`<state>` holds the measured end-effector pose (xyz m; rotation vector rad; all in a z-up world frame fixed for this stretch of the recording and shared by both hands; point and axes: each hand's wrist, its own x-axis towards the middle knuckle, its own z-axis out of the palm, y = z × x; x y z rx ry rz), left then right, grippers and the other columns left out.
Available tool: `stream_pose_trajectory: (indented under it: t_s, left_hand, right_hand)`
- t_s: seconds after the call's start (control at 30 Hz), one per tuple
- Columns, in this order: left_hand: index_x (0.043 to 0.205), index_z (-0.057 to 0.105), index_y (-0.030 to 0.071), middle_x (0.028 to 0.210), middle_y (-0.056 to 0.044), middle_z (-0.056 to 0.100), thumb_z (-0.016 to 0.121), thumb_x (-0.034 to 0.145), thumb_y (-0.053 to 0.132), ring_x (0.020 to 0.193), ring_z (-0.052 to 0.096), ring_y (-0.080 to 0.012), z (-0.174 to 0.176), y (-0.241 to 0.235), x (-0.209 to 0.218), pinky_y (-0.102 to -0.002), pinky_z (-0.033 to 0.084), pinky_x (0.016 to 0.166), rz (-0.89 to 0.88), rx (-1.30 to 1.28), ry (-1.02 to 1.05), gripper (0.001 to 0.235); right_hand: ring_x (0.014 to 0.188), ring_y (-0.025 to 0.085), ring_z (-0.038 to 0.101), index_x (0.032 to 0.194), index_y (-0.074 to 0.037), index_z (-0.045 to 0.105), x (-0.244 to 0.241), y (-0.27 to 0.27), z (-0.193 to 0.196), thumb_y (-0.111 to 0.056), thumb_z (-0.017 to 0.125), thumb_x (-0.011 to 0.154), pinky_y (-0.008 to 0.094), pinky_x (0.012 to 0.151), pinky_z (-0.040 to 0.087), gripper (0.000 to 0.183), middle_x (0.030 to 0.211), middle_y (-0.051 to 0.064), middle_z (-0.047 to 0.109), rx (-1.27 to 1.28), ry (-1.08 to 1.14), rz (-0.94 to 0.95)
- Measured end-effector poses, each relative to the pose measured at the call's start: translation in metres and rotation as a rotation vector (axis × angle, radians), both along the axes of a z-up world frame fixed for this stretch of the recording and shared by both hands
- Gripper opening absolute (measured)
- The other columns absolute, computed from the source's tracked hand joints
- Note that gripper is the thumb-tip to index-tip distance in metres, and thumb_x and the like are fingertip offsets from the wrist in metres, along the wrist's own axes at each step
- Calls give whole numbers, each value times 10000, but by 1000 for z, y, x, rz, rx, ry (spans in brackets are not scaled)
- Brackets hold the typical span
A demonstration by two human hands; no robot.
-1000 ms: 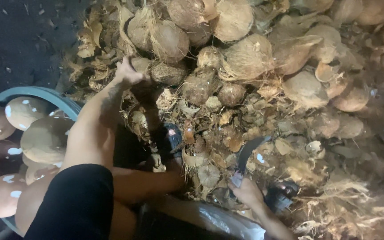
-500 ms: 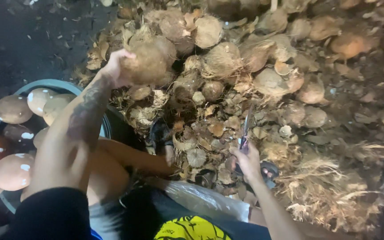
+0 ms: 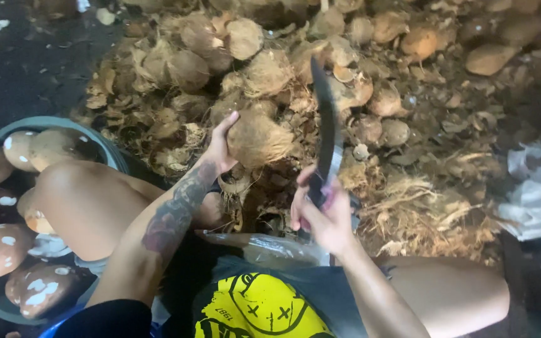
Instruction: The person sits on the ground and uses a knife to peel the fibrous husk off coconuts. They hold the coconut in one hand and scrape away the husk with the knife, then place the peeled coconut into a nearby blue bucket.
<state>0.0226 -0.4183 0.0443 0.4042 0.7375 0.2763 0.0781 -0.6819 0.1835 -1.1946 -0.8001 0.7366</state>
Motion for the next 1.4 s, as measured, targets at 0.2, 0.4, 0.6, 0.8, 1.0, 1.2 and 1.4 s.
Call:
stream_pose_trajectory:
  t_s: [0.2, 0.4, 0.6, 0.8, 1.0, 1.2, 1.4]
  left_hand:
    - [1300, 736, 196, 1308, -203, 683, 966, 713, 435, 1169, 687, -385, -79, 27, -28, -574, 619, 885, 82, 328, 254, 674]
    - [1112, 792, 240, 1107, -42, 744, 960, 706, 349, 1081, 706, -238, -5, -1, -24, -417, 610, 904, 75, 540, 196, 453]
    - [1140, 770, 142, 1118, -129, 699, 955, 729, 412, 1055, 705, -324, -77, 9, -10, -504, 624, 824, 147, 478, 202, 525]
    - [1111, 804, 169, 1121, -118, 756, 955, 693, 480, 1073, 739, -302, -77, -1, -11, -446, 632, 867, 151, 524, 329, 542]
    - [1295, 748, 225, 1240, -94, 729, 1000, 646, 325, 1156, 710, -267, -60, 6, -6, -424, 635, 878, -32, 568, 242, 704]
    - [1261, 747, 156, 1203, -128, 690, 955, 714, 395, 1158, 679, -287, -46, -15, -13, -441, 590, 942, 192, 436, 227, 632]
    - [1387, 679, 185, 1427, -111, 686, 851, 789, 565, 1309, 665, -316, -27, -5, -12, -526, 549, 1096, 236, 17, -53, 728]
  right_hand:
    - [677, 240, 740, 1076, -38, 524, -34, -14, 21, -175, 603, 999, 277, 656, 562, 176, 779, 135, 753, 412, -436, -197]
    - [379, 252, 634, 669, -43, 569, -7, 6, -156, -157, 532, 977, 315, 348, 487, 331, 483, 151, 598, -933, 21, 146]
    - [314, 224, 544, 648, 23, 584, -26, 9, -5, 13, 571, 854, 295, 291, 413, 206, 427, 213, 555, -502, 184, -13]
    - [774, 404, 753, 954, 24, 623, -6, -14, -54, 27, 637, 893, 479, 731, 646, 62, 835, 221, 734, 553, -468, -234]
    - [373, 248, 646, 632, -74, 645, 8, -14, -180, -127, 626, 777, 361, 382, 487, 156, 465, 90, 612, -1152, -29, 46]
    - [305, 304, 567, 535, 14, 556, 3, -9, -152, -4, 553, 627, 382, 354, 445, 94, 410, 202, 508, -667, 318, -134]
    - [716, 277, 748, 1213, -37, 627, 34, 0, -253, -214, 692, 910, 463, 698, 563, 357, 839, 157, 738, -1012, -43, -235]
